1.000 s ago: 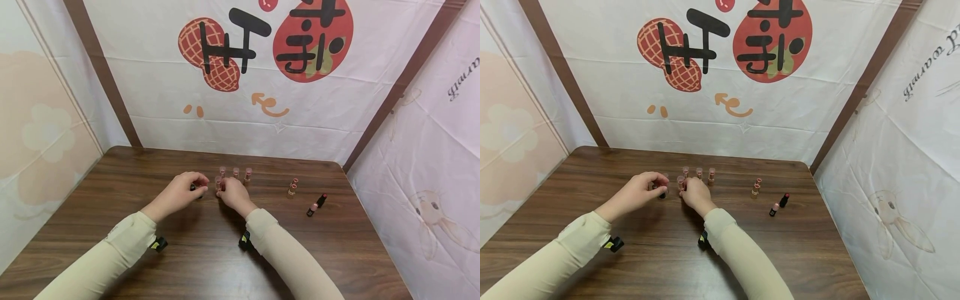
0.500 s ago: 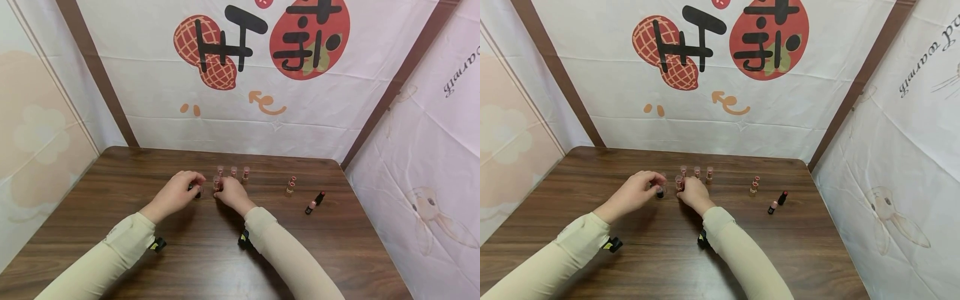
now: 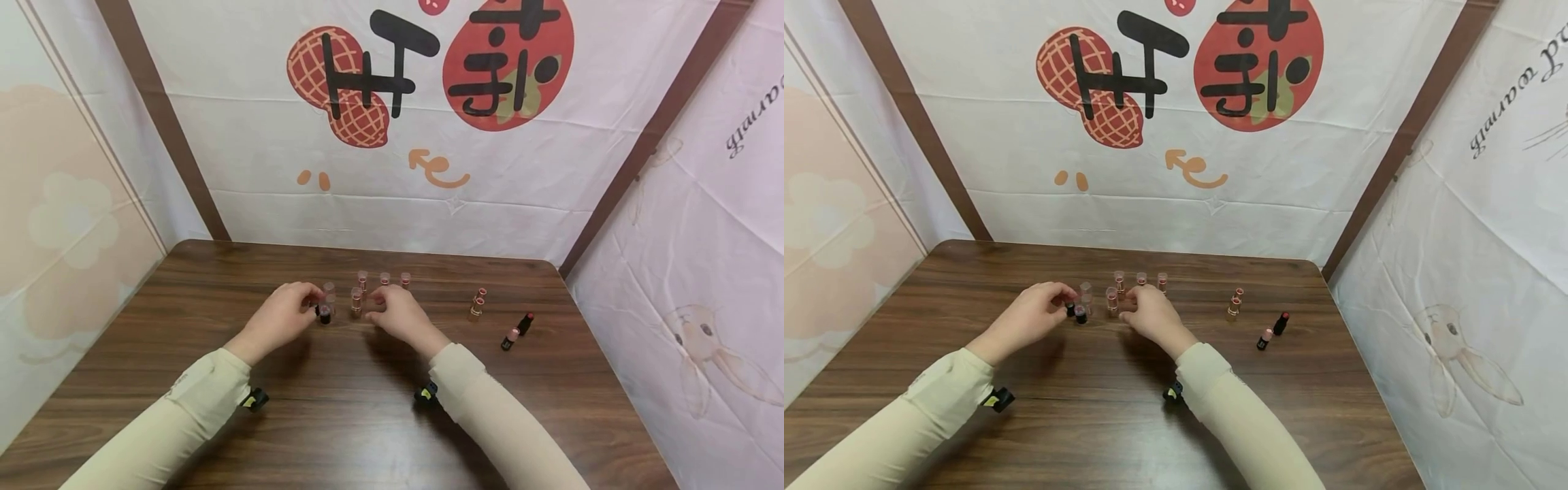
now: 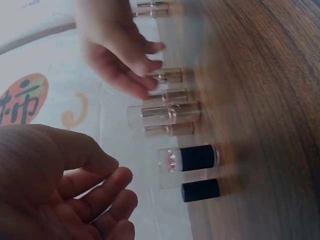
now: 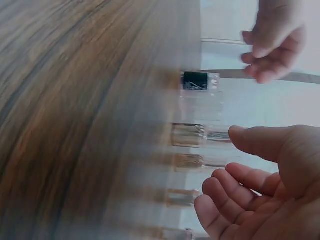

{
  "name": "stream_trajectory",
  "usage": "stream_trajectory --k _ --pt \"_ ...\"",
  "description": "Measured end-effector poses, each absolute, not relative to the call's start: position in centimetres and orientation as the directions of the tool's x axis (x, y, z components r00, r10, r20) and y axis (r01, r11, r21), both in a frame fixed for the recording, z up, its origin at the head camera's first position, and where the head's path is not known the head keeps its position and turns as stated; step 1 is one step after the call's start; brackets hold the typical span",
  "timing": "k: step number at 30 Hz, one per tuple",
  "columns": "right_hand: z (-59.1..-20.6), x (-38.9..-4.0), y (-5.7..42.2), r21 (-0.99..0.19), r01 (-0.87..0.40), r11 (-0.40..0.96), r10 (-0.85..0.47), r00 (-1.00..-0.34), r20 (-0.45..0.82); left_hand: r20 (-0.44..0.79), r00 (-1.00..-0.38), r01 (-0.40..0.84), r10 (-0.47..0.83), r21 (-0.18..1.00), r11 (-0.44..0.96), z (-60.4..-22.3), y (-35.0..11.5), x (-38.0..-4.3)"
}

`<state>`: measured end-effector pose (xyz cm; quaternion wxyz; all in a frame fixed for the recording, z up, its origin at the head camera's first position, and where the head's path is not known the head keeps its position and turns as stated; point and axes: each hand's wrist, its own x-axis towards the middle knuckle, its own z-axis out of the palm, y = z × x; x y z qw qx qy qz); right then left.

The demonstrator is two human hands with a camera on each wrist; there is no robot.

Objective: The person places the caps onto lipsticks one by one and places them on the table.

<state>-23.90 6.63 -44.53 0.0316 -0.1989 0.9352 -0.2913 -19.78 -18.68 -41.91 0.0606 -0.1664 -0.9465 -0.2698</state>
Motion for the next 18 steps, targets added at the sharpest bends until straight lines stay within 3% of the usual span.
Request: stream_trajectory --k 9,18 --pt "-43.0 -22.0 9.1 -0.546 -0.458 0.701 -0.462 -0.876 0.141 0.066 -0.972 0.228 0.227 0.509 0.830 -43.4 -19.0 -20.5" --pt "-42.0 -20.2 12.1 -0.558 -0.472 0.682 -0.434 -0.876 0.210 0.043 -0.985 0.163 0.166 0.536 0.828 -44.7 -18.8 -21.5"
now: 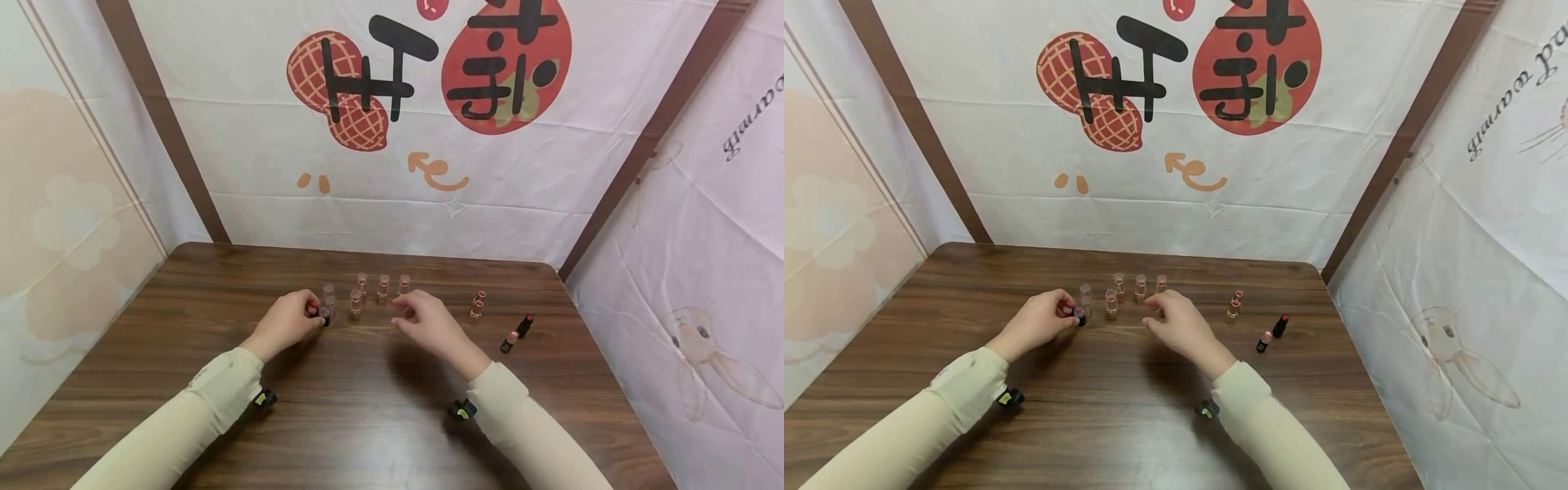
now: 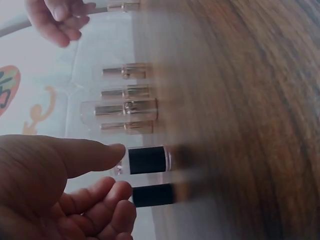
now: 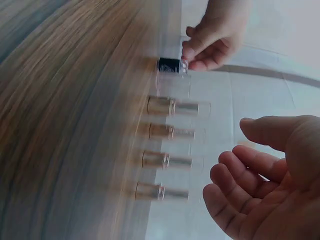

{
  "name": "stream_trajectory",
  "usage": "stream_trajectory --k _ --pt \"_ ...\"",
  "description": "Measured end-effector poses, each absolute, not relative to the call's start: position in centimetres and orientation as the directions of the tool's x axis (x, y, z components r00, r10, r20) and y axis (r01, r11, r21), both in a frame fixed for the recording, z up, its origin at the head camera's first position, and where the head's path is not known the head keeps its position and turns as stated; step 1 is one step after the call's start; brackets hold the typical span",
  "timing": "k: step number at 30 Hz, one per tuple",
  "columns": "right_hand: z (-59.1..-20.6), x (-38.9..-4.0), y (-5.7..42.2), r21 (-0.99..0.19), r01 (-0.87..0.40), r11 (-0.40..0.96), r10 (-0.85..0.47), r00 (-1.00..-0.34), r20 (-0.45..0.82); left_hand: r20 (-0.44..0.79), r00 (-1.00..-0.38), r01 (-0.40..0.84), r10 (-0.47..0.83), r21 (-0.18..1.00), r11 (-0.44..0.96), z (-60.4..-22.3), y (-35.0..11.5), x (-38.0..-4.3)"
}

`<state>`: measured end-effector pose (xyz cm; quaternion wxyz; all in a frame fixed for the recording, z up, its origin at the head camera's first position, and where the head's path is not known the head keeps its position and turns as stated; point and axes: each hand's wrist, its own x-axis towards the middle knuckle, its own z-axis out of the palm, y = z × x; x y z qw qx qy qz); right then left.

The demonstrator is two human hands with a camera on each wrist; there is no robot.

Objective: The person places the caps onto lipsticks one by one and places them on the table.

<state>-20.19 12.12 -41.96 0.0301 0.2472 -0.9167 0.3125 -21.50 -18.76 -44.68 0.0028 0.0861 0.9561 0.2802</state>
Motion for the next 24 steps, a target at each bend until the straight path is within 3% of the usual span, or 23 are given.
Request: stream_trajectory --k 10,24 --pt "-41.3 -18.9 16.1 -0.579 -0.431 0.692 -0.360 -0.902 0.239 0.064 -0.991 0.132 0.116 0.523 0.842 -45.6 -18.2 -22.0" --pt "-39.1 -18.0 23.0 -0.517 -0.475 0.712 -0.311 -0.873 0.375 0.086 -0.990 0.137 0.109 0.492 0.859 -45.9 -17.6 -22.1"
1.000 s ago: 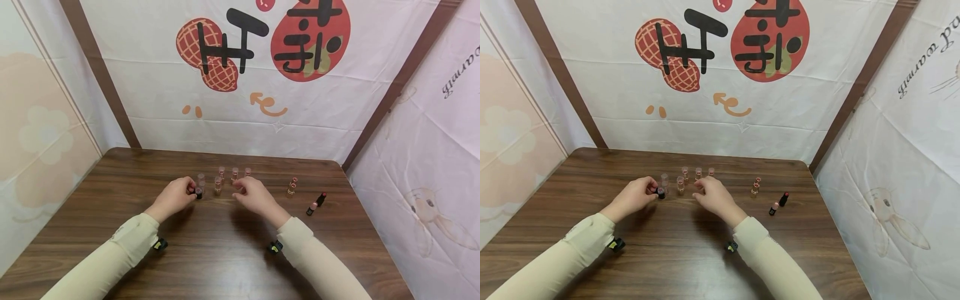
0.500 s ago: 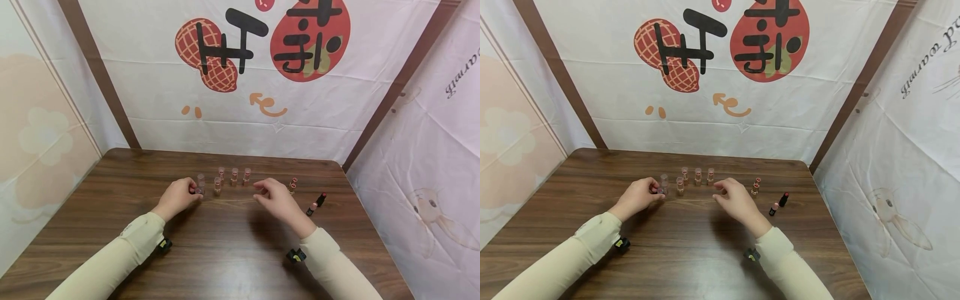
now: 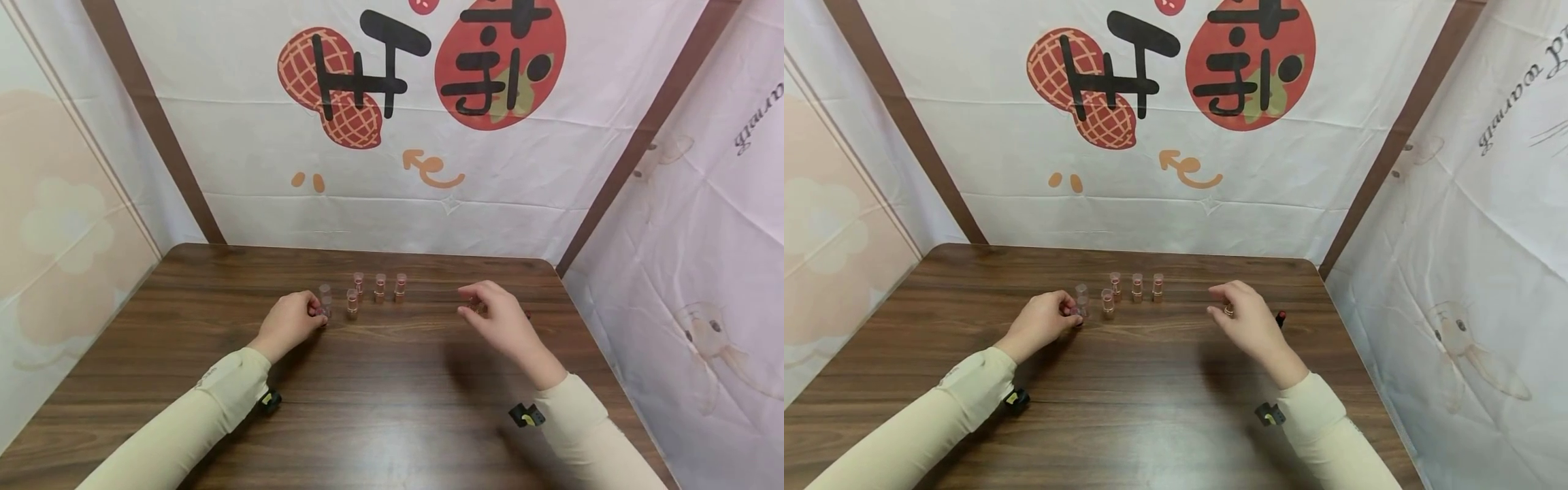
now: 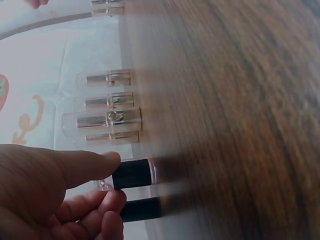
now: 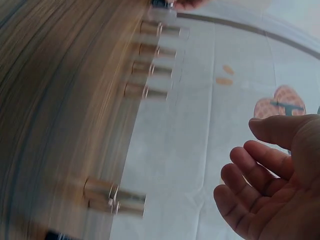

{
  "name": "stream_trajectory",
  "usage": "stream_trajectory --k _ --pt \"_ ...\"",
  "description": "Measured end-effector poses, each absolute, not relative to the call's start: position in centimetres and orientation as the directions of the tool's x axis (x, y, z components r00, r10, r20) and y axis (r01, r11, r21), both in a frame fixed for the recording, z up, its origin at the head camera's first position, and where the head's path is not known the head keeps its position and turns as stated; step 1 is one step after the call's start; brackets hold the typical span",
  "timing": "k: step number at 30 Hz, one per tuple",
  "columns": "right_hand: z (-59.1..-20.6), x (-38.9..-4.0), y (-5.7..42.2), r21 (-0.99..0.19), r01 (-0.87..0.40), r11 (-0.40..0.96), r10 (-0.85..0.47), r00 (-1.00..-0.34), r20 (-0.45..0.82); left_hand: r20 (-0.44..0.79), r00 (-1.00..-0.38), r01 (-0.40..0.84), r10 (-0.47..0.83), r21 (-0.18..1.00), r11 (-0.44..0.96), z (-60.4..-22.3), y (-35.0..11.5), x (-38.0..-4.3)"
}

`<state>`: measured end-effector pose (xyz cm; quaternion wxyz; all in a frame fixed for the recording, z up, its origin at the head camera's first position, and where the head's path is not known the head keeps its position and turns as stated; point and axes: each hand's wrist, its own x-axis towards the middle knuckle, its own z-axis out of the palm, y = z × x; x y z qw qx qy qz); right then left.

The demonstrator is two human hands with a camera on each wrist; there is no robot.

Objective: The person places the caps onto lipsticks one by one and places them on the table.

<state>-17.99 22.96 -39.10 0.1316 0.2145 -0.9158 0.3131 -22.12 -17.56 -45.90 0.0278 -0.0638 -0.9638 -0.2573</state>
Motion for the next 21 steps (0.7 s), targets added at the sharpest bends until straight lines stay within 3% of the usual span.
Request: stream_trajectory --k 9,21 --pt "-39.3 -18.6 26.7 -0.496 -0.424 0.758 -0.225 -0.883 0.411 0.113 -0.985 0.174 0.134 0.525 0.833 -44.5 -18.4 -21.4" --pt "-41.1 -19.2 32.6 -0.334 -0.274 0.902 -0.154 -0.926 0.345 0.132 -0.972 0.236 0.195 0.567 0.789 -42.5 -20.6 -20.1"
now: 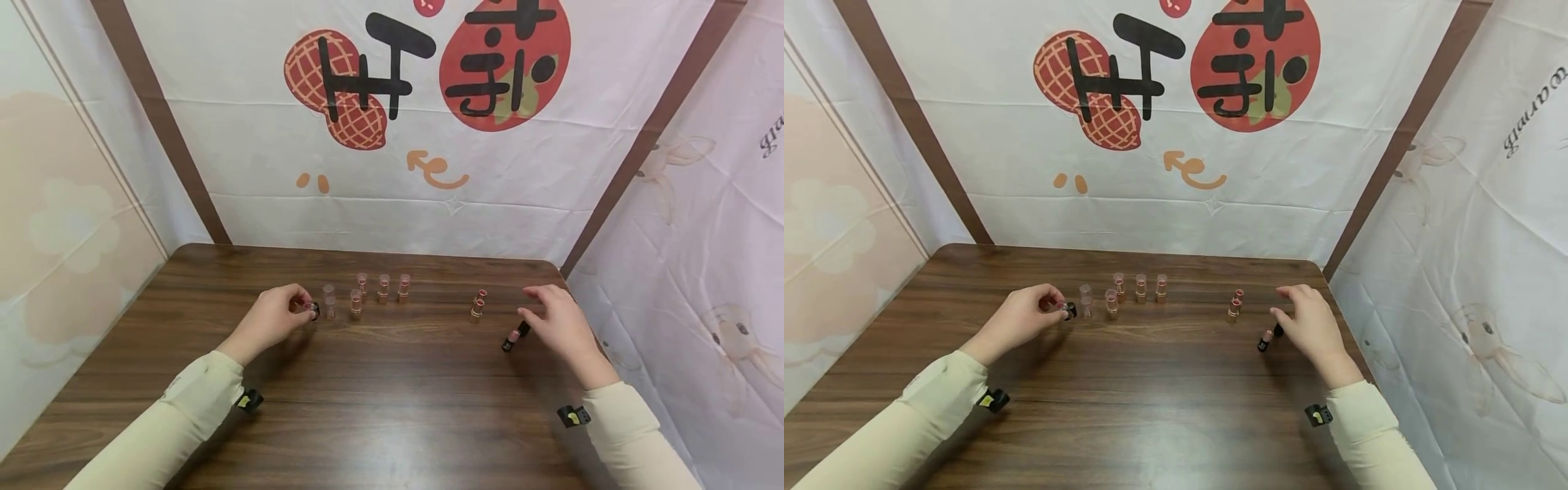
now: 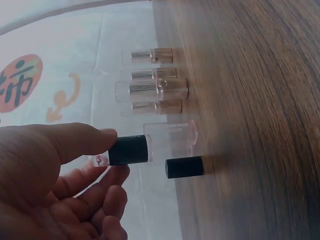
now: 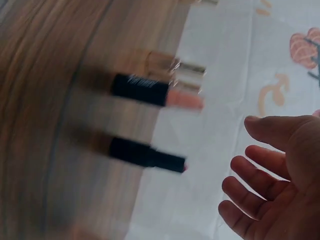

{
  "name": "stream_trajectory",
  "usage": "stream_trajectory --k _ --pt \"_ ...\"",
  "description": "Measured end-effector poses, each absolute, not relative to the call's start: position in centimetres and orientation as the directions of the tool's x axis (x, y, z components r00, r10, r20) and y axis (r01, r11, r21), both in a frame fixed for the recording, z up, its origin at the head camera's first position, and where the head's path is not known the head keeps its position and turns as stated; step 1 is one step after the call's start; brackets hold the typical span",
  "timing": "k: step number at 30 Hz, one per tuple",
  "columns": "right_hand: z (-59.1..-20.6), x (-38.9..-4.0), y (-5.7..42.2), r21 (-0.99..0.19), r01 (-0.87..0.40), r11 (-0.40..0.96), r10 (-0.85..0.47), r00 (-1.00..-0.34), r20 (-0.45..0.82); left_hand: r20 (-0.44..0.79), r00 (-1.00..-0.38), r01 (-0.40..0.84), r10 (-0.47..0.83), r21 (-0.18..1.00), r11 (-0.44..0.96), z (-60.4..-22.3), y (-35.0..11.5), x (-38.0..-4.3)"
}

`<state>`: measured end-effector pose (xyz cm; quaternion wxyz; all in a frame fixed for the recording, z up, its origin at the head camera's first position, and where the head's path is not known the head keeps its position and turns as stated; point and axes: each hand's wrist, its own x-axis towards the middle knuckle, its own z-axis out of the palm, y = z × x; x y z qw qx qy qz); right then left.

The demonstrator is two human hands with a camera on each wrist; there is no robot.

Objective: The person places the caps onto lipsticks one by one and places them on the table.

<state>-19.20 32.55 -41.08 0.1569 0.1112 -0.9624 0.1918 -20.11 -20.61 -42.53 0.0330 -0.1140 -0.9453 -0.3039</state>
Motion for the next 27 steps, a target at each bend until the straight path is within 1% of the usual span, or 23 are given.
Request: stream_trajectory --k 3,7,11,17,21,27 --pt "-41.6 -19.4 33.6 -0.360 -0.221 0.906 -0.122 -0.953 0.279 0.151 -0.968 0.251 0.201 0.562 0.788 -42.4 -20.7 -19.9" --pt "-42.2 -19.5 34.6 -0.440 -0.150 0.885 -0.075 -0.980 0.185 0.170 -0.964 0.264 0.203 0.563 0.783 -42.1 -20.6 -19.6" --pt "-42.9 -19.9 35.4 -0.505 -0.100 0.857 -0.054 -0.993 0.105 0.187 -0.960 0.278 0.208 0.566 0.776 -41.7 -20.4 -19.4" --pt "-44.3 -20.7 36.5 -0.566 -0.030 0.824 -0.056 -0.998 -0.029 0.261 -0.930 0.367 0.260 0.590 0.719 -41.3 -19.8 -19.6" --pt "-45.1 -21.1 37.0 -0.580 -0.007 0.814 -0.058 -0.996 -0.070 0.291 -0.915 0.403 0.280 0.603 0.688 -41.1 -19.5 -19.6" --pt "-46.1 -21.6 37.3 -0.631 0.002 0.776 -0.079 -0.992 -0.100 0.290 -0.914 0.406 0.285 0.636 0.656 -41.3 -19.5 -19.7"
